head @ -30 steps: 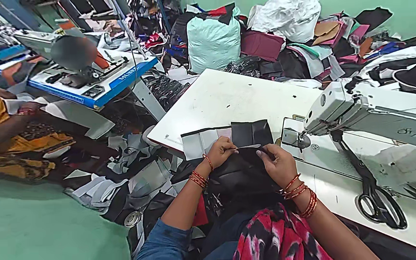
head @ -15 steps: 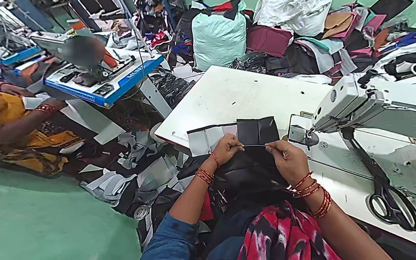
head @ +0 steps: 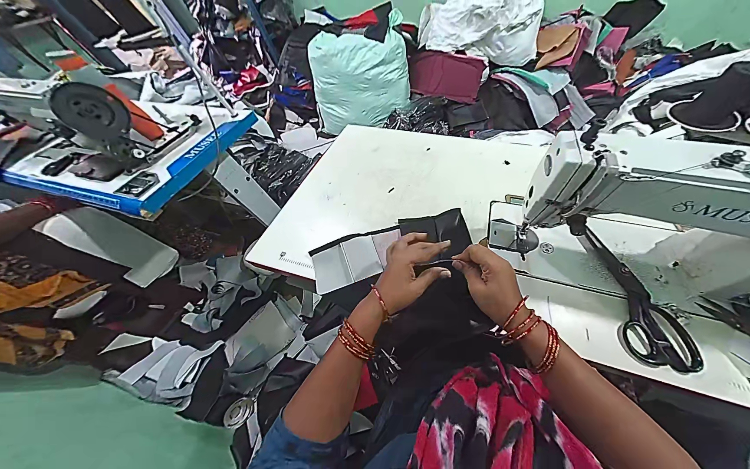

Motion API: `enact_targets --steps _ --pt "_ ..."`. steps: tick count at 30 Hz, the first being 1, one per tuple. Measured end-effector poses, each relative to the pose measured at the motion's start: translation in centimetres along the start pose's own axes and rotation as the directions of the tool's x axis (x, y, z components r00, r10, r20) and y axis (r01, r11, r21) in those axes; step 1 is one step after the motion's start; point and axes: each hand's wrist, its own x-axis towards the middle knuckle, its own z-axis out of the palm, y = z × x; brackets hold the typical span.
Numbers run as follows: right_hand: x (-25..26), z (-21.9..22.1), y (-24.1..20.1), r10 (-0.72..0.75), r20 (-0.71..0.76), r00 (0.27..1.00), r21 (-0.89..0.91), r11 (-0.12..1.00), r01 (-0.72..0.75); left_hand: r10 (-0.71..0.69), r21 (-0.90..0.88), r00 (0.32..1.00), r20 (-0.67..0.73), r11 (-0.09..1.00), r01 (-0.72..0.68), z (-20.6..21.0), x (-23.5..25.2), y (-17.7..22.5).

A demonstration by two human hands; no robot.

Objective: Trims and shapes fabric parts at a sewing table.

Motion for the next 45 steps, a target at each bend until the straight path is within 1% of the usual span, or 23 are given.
enact_targets --steps 3,5,7,9,11,13,15,17,19,20,21,22,24,29,31,34,35,36,37,40,41,43,45 --pt "0.0 -0.4 -0.2 0.024 0.011 1.000 0.055 0.998 -0.024 -0.020 -0.087 0.999 -0.025 0.996 0.018 1.2 0.9 1.5" --pt "0.1 -1.3 -0.4 0.110 0.050 0.993 0.116 0.987 -0.116 -0.005 -0.124 0.999 -0.054 0.992 -0.001 1.7 1.1 1.6" --pt "-0.1 -2.3 -0.8 0.187 0.074 0.980 0.183 0.963 -0.197 0.033 -0.106 0.997 -0.076 0.994 -0.041 1.9 1.1 1.9" --pt "-0.6 -3.6 -0.5 0.220 0.054 0.974 0.205 0.952 -0.227 0.046 -0.077 0.993 -0.108 0.996 -0.054 2.1 1.0 2.0" --pt "-1.6 -5.7 1.1 0.233 -0.023 0.972 0.125 0.966 -0.228 0.025 -0.058 0.991 -0.135 0.998 -0.033 2.1 1.0 2.0" --pt "-3.4 -8.7 3.5 0.255 -0.100 0.962 -0.123 0.956 -0.267 0.003 -0.034 0.989 -0.151 0.999 -0.008 2.2 0.8 2.2" --pt "-5.8 -12.1 5.1 0.364 -0.138 0.921 -0.391 0.835 -0.388 -0.027 -0.021 0.987 -0.156 0.999 0.024 2.3 0.4 2.6" --pt "-8.2 -14.6 6.2 0.493 -0.218 0.842 -0.518 0.673 -0.528 -0.038 -0.006 0.987 -0.159 0.999 0.037 2.5 0.2 2.9" --pt "-10.0 -15.9 6.3 0.626 -0.277 0.729 -0.555 0.515 -0.653 -0.010 0.027 0.984 -0.178 1.000 0.015 2.9 0.1 3.1" --pt "-10.6 -16.2 6.3 0.678 -0.277 0.681 -0.555 0.466 -0.689 0.006 0.048 0.983 -0.181 0.999 0.003 3.1 0.1 3.3" --pt "-11.1 -16.4 6.3 0.711 -0.266 0.651 -0.554 0.440 -0.707 0.020 0.066 0.983 -0.181 0.998 -0.008 3.2 0.0 3.5" --pt "-11.3 -16.5 6.4 0.721 -0.258 0.643 -0.554 0.436 -0.710 0.032 0.080 0.983 -0.180 0.997 -0.018 3.3 0.0 3.8" --pt "-11.3 -16.8 6.7 0.713 -0.240 0.659 -0.547 0.462 -0.698 0.045 0.095 0.981 -0.186 0.995 -0.028 3.4 -0.1 4.2" --pt "-10.8 -18.7 7.3 0.651 -0.192 0.735 -0.463 0.600 -0.653 0.088 0.096 0.981 -0.174 0.993 -0.072 3.3 -0.4 4.3" --pt "-10.4 -19.6 6.5 0.708 -0.152 0.690 -0.459 0.568 -0.684 0.112 0.072 0.980 -0.166 0.992 -0.101 3.4 -0.5 4.0" --pt "-10.6 -20.9 5.4 0.821 -0.116 0.559 -0.533 0.424 -0.733 0.146 0.010 0.974 -0.175 0.989 -0.147 3.7 -0.5 3.8" --pt "-11.0 -21.1 5.2 0.830 -0.122 0.544 -0.545 0.402 -0.736 0.146 -0.008 0.972 -0.184 0.989 -0.150 3.8 -0.4 3.8" --pt "-11.7 -21.3 5.0 0.812 -0.130 0.568 -0.538 0.424 -0.729 0.141 -0.023 0.971 -0.194 0.989 -0.148 3.9 -0.4 3.8" --pt "-12.7 -21.4 4.8 0.779 -0.130 0.613 -0.525 0.470 -0.709 0.140 -0.037 0.968 -0.208 0.988 -0.151 4.0 -0.3 3.9" --pt "-16.4 -21.5 4.7 0.584 -0.065 0.809 -0.476 0.694 -0.539 0.154 -0.086 0.959 -0.239 0.980 -0.179 4.3 0.0 3.8" --pt "-17.2 -21.3 4.4 0.519 -0.030 0.854 -0.463 0.750 -0.472 0.154 -0.099 0.956 -0.249 0.978 -0.183 4.4 0.0 3.8" --pt "-18.1 -21.0 3.4 0.421 0.035 0.906 -0.412 0.832 -0.370 0.147 -0.112 0.952 -0.268 0.977 -0.182 4.5 0.1 3.8" --pt "-18.5 -20.5 2.8 0.337 0.055 0.940 -0.390 0.874 -0.290 0.144 -0.114 0.950 -0.276 0.977 -0.181 4.4 0.1 3.8"
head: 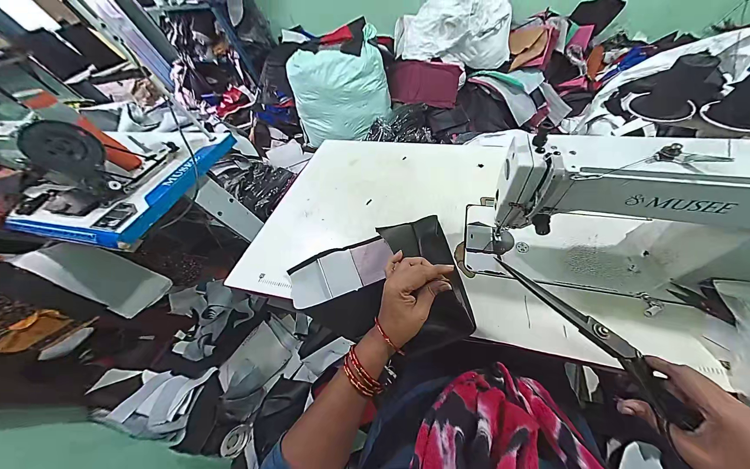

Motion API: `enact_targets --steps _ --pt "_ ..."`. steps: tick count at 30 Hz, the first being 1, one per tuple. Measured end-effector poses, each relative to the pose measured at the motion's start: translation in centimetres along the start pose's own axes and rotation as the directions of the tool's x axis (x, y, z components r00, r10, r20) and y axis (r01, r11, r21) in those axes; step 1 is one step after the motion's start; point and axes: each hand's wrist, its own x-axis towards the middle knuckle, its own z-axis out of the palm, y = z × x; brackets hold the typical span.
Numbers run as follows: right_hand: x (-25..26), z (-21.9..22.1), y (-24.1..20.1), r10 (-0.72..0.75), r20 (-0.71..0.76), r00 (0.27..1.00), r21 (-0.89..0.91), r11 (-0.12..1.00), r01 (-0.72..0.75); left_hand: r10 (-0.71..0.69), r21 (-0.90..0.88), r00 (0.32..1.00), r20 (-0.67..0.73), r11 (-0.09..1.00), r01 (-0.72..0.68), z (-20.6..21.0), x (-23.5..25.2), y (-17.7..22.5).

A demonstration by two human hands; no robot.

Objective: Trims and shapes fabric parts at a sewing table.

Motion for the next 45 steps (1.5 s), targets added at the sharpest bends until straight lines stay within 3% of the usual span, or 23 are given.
enact_targets --steps 6,11,40,45 --pt "0.8 0.4 -1.4 -0.177 -0.050 0.983 -0.097 0.980 0.171 0.023 -0.047 1.000 0.012 0.999 -0.023 -0.1 0.1 0.1" --pt "1.5 1.0 -2.1 -0.231 -0.066 0.971 -0.135 0.966 0.221 0.044 -0.065 0.999 0.018 0.997 -0.043 -0.2 0.2 0.0" --pt "1.3 2.4 -2.0 -0.233 -0.068 0.970 -0.143 0.965 0.221 0.094 -0.101 0.994 0.061 0.991 -0.087 -0.5 0.4 -0.1" --pt "0.7 2.8 -2.3 -0.150 -0.020 0.988 0.031 0.988 0.151 0.105 -0.072 0.992 0.076 0.992 -0.100 -0.4 0.5 -0.1"
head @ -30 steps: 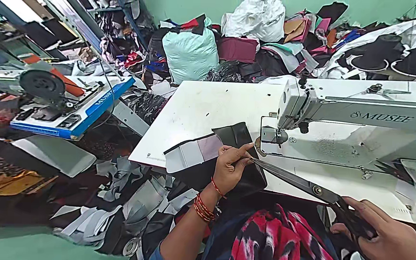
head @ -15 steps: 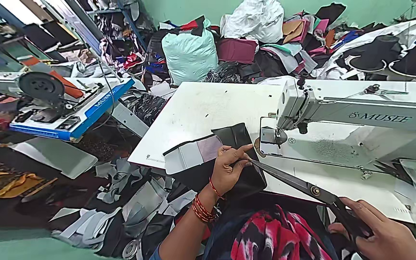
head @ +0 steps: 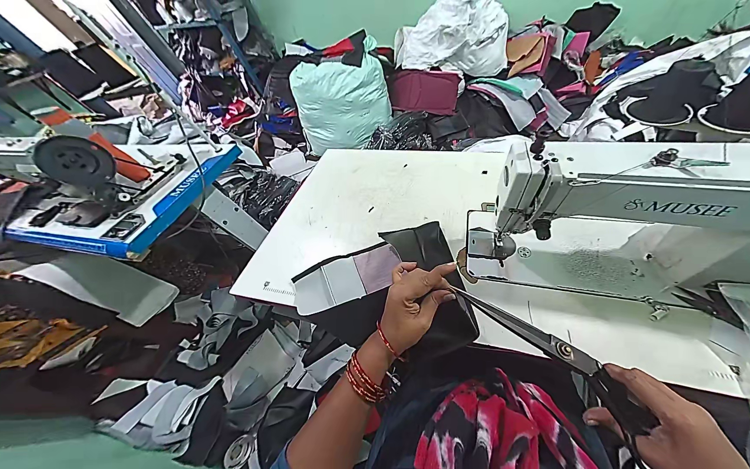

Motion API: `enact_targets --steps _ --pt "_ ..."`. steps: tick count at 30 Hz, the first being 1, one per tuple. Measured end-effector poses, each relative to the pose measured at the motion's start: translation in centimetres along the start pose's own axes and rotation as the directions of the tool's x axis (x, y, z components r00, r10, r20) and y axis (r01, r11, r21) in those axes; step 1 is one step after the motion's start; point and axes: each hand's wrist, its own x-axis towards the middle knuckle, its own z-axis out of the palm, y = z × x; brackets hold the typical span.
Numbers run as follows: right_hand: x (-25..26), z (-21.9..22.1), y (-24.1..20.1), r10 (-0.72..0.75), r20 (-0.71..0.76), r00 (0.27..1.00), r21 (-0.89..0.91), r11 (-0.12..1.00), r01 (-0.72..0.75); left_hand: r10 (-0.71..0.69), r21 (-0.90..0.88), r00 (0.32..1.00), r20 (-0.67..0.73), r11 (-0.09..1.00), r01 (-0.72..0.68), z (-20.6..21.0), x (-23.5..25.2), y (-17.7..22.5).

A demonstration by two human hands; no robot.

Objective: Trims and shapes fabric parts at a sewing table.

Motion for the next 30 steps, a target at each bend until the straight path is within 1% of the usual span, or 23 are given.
enact_targets --steps 2,3,5,6,7,8,9,10,11,12,13,15,16,17,19,20,21,22,23,24,27,29,30 --pt "-0.3 -0.2 0.3 0.124 0.062 0.990 0.114 0.985 -0.130 -0.027 0.066 0.999 0.038 0.998 0.024 -0.8 0.2 -0.1" --pt "-0.3 -0.6 0.4 0.204 0.095 0.974 0.143 0.966 -0.216 -0.065 0.117 0.996 0.055 0.991 0.058 -1.7 0.3 -0.2" --pt "-0.4 -1.5 0.8 0.376 0.130 0.917 0.134 0.910 -0.392 -0.209 0.223 0.977 0.051 0.956 0.193 -4.3 0.6 -0.3" --pt "-0.4 -1.8 1.2 0.458 0.134 0.879 0.111 0.875 -0.472 -0.303 0.283 0.953 0.025 0.916 0.284 -5.8 0.7 -0.3" --pt "-0.3 -2.0 1.6 0.524 0.129 0.842 0.077 0.841 -0.536 -0.435 0.353 0.900 0.015 0.845 0.402 -7.3 0.9 -0.1" --pt "-0.2 -2.1 2.1 0.579 0.121 0.807 0.046 0.808 -0.587 -0.586 0.442 0.809 0.048 0.739 0.509 -8.9 1.1 0.2" --pt "-0.1 -2.2 2.6 0.618 0.108 0.779 0.013 0.782 -0.623 -0.744 0.529 0.656 0.128 0.610 0.590 -10.2 1.5 0.4" --pt "0.2 -2.2 3.0 0.654 0.098 0.750 -0.014 0.754 -0.657 -0.848 0.608 0.480 0.224 0.507 0.611 -11.1 1.7 0.4" --pt "0.6 -2.1 3.3 0.682 0.087 0.727 -0.032 0.731 -0.682 -0.889 0.663 0.331 0.315 0.456 0.594 -11.7 1.7 0.2" --pt "1.2 -2.0 3.5 0.703 0.078 0.707 -0.042 0.711 -0.702 -0.883 0.678 0.249 0.398 0.466 0.568 -12.0 1.4 0.2" --pt "1.8 -1.8 3.6 0.718 0.060 0.694 -0.046 0.696 -0.716 -0.846 0.659 0.209 0.491 0.518 0.545 -12.2 1.0 0.2" --pt "3.4 -1.3 3.9 0.742 0.031 0.670 -0.076 0.670 -0.738 -0.719 0.531 0.155 0.678 0.624 0.574 -12.4 0.2 -0.2" --pt "4.3 -1.1 4.1 0.752 0.031 0.659 -0.104 0.658 -0.746 -0.655 0.462 0.147 0.742 0.657 0.596 -12.0 0.0 -0.5" --pt "5.3 -0.9 4.2 0.762 0.041 0.646 -0.141 0.645 -0.752 -0.598 0.411 0.163 0.785 0.699 0.585 -11.3 0.2 -0.8" --pt "7.2 -0.9 4.1 0.765 0.052 0.642 -0.177 0.639 -0.748 -0.515 0.380 0.260 0.817 0.819 0.429 -9.2 1.0 -1.3" --pt "8.0 -0.9 3.9 0.765 0.058 0.641 -0.190 0.639 -0.745 -0.506 0.411 0.294 0.811 0.850 0.329 -7.9 1.3 -1.7" --pt "8.6 -1.0 3.8 0.767 0.062 0.639 -0.207 0.636 -0.743 -0.544 0.491 0.279 0.791 0.837 0.241 -6.7 1.6 -2.2" --pt "9.1 -0.9 3.9 0.762 0.061 0.644 -0.206 0.641 -0.739 -0.608 0.586 0.238 0.757 0.793 0.165 -5.5 2.1 -2.5" --pt "9.4 -0.8 4.1 0.754 0.049 0.655 -0.203 0.650 -0.732 -0.660 0.654 0.234 0.714 0.748 0.114 -4.6 2.5 -3.0" --pt "9.5 -0.7 4.2 0.740 0.034 0.672 -0.199 0.664 -0.721 -0.707 0.711 0.263 0.657 0.697 0.099 -3.9 2.7 -3.6" --pt "9.3 -0.7 4.2 0.685 -0.020 0.728 -0.207 0.710 -0.674 -0.835 0.859 0.383 0.396 0.484 0.166 -2.2 3.7 -5.7" --pt "8.7 -0.2 3.8 0.573 -0.084 0.815 -0.200 0.792 -0.577 -0.875 0.895 0.421 0.239 0.367 0.253 -1.1 4.4 -7.1" --pt "8.5 0.5 3.6 0.470 -0.110 0.876 -0.168 0.860 -0.482 -0.876 0.893 0.446 0.183 0.338 0.297 -1.0 4.7 -7.6"
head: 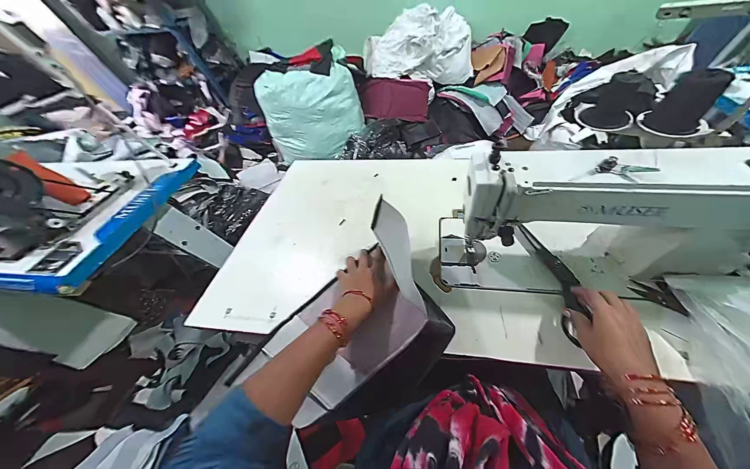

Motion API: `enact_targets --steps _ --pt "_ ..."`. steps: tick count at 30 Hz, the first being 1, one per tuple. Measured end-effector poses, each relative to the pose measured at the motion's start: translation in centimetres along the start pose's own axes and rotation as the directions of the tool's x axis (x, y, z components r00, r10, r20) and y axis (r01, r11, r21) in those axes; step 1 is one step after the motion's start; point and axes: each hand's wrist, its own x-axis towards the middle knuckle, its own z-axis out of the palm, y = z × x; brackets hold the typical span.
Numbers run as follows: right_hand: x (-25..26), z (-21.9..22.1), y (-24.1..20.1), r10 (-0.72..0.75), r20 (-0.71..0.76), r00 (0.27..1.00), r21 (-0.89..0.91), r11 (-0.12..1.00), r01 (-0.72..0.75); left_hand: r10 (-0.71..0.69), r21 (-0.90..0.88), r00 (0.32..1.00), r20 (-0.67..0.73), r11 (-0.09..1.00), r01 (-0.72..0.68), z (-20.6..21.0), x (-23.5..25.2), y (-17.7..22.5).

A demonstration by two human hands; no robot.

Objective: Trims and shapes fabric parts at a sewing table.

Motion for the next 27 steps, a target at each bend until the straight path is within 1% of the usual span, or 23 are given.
enact_targets --steps 1,3,4,5,6,7,8,10,12,13,14,15,16,17,18,19,20,21,22,23,24,26,27 --pt "-0.3 1.1 -0.4 -0.137 -0.047 0.989 0.064 0.988 0.140 -0.029 -0.037 0.999 -0.038 0.999 0.027 -0.1 0.4 0.0" --pt "-1.3 3.7 -2.2 -0.384 -0.120 0.915 0.213 0.890 0.402 -0.100 -0.090 0.992 -0.071 0.992 0.094 -0.3 1.2 0.5" --pt "-2.0 5.2 -3.5 -0.475 -0.158 0.866 0.288 0.817 0.500 -0.128 -0.111 0.989 -0.068 0.987 0.120 -0.2 1.4 0.9" --pt "-2.6 6.5 -5.0 -0.539 -0.175 0.824 0.353 0.747 0.564 -0.153 -0.122 0.986 -0.063 0.982 0.144 -0.2 1.6 1.3" --pt "-3.1 7.5 -6.5 -0.578 -0.178 0.796 0.409 0.692 0.594 -0.173 -0.125 0.983 -0.059 0.978 0.164 -0.2 1.7 1.6" --pt "-3.4 8.4 -7.9 -0.596 -0.177 0.783 0.448 0.660 0.603 -0.187 -0.130 0.981 -0.057 0.975 0.178 -0.1 1.7 1.8" --pt "-3.3 9.0 -9.3 -0.591 -0.173 0.788 0.463 0.657 0.595 -0.196 -0.139 0.979 -0.055 0.972 0.187 -0.1 1.8 1.9" --pt "-2.2 10.0 -11.7 -0.543 -0.154 0.826 0.462 0.699 0.546 -0.213 -0.152 0.975 -0.065 0.968 0.201 -0.2 1.7 1.7" --pt "-0.9 11.4 -13.2 -0.492 -0.135 0.860 0.445 0.745 0.496 -0.182 -0.173 0.981 -0.069 0.971 0.168 -0.2 0.8 1.6" --pt "-0.1 11.9 -13.7 -0.482 -0.130 0.866 0.442 0.754 0.486 -0.133 -0.198 0.988 -0.077 0.973 0.116 0.0 0.2 1.5" --pt "0.6 12.4 -14.0 -0.478 -0.118 0.871 0.438 0.762 0.477 -0.055 -0.245 0.992 -0.114 0.969 0.025 0.8 -0.7 1.2" --pt "1.3 12.6 -14.2 -0.476 -0.102 0.874 0.439 0.767 0.468 0.039 -0.303 0.985 -0.169 0.949 -0.089 2.0 -1.6 0.6" --pt "1.9 12.7 -14.4 -0.476 -0.098 0.874 0.437 0.769 0.467 0.145 -0.328 0.971 -0.190 0.923 -0.202 3.2 -2.4 -0.2" --pt "2.2 12.8 -14.6 -0.475 -0.093 0.875 0.432 0.773 0.465 0.224 -0.311 0.960 -0.168 0.912 -0.268 4.1 -2.8 -1.1" --pt "2.3 12.6 -15.0 -0.465 -0.084 0.881 0.433 0.779 0.453 0.270 -0.297 0.954 -0.132 0.907 -0.298 4.4 -3.0 -1.6" --pt "2.1 12.6 -15.3 -0.452 -0.087 0.888 0.434 0.785 0.442 0.277 -0.283 0.957 -0.088 0.914 -0.290 4.3 -3.0 -1.7" --pt "1.9 12.7 -15.5 -0.445 -0.107 0.889 0.428 0.787 0.445 0.273 -0.254 0.959 -0.074 0.925 -0.283 4.2 -2.9 -1.4" --pt "1.6 12.9 -15.6 -0.443 -0.137 0.886 0.415 0.786 0.457 0.271 -0.217 0.954 -0.128 0.931 -0.294 3.9 -2.8 -0.8" --pt "1.4 13.0 -15.6 -0.444 -0.158 0.882 0.402 0.787 0.468 0.297 -0.179 0.918 -0.262 0.920 -0.348 3.8 -2.1 0.0" --pt "1.2 13.0 -15.6 -0.446 -0.149 0.883 0.396 0.791 0.466 0.320 -0.137 0.875 -0.364 0.910 -0.390 3.5 -1.3 0.8" --pt "1.0 12.8 -15.6 -0.446 -0.120 0.887 0.395 0.798 0.455 0.322 -0.108 0.872 -0.369 0.917 -0.384 3.0 -0.5 1.6" --pt "0.8 12.5 -15.4 -0.446 -0.069 0.893 0.394 0.810 0.435 0.273 -0.061 0.929 -0.250 0.953 -0.296 1.1 0.8 3.0" --pt "0.9 12.5 -15.2 -0.451 -0.077 0.889 0.390 0.807 0.443 0.210 -0.064 0.962 -0.175 0.972 -0.224 0.1 1.4 3.6"
